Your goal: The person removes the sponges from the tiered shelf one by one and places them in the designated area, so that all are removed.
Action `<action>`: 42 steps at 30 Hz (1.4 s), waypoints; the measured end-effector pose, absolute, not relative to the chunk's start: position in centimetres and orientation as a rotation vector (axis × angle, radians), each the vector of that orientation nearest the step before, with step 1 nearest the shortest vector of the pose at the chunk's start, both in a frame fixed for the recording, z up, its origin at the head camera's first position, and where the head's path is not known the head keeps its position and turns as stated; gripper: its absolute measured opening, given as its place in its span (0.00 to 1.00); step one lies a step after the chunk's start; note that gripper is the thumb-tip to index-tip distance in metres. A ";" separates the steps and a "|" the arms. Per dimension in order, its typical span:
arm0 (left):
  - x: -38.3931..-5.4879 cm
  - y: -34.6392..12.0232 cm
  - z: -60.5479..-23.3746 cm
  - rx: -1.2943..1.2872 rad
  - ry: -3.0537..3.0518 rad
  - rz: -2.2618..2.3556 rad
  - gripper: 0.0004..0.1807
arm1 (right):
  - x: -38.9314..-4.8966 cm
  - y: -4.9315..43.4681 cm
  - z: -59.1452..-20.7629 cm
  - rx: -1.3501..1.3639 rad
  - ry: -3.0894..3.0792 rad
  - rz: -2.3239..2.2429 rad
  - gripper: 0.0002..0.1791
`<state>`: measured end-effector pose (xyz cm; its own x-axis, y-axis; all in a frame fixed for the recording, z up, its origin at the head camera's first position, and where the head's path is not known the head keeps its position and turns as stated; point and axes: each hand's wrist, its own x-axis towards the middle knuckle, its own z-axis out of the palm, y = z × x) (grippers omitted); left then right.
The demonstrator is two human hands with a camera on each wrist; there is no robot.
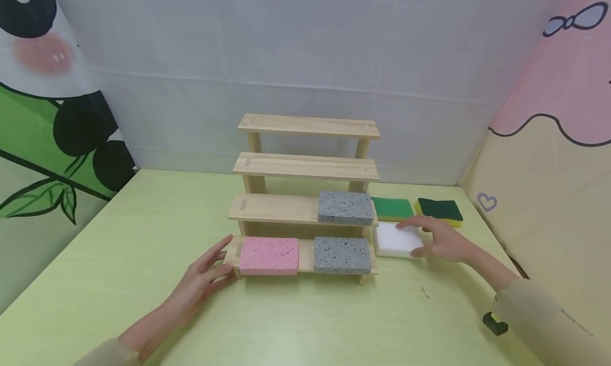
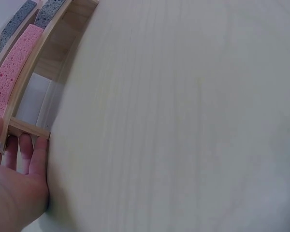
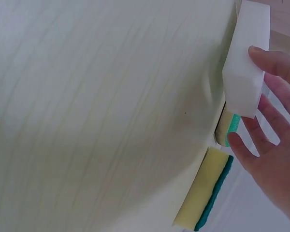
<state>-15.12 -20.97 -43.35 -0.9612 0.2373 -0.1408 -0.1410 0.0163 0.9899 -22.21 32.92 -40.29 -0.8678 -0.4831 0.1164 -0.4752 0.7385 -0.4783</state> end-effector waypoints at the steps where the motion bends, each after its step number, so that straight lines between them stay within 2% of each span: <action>1: -15.1 -21.0 -43.3 0.099 2.029 2.030 0.38 | -22.2 32.9 -40.3 -0.801 2.912 -0.794 0.32; 10: -15.0 -21.0 -43.3 0.092 2.029 2.031 0.38 | -22.3 32.8 -40.3 -0.795 2.850 -0.814 0.31; 42: -15.1 -20.9 -43.5 0.071 2.026 2.035 0.38 | -21.9 32.4 -39.7 -0.749 2.854 -0.678 0.37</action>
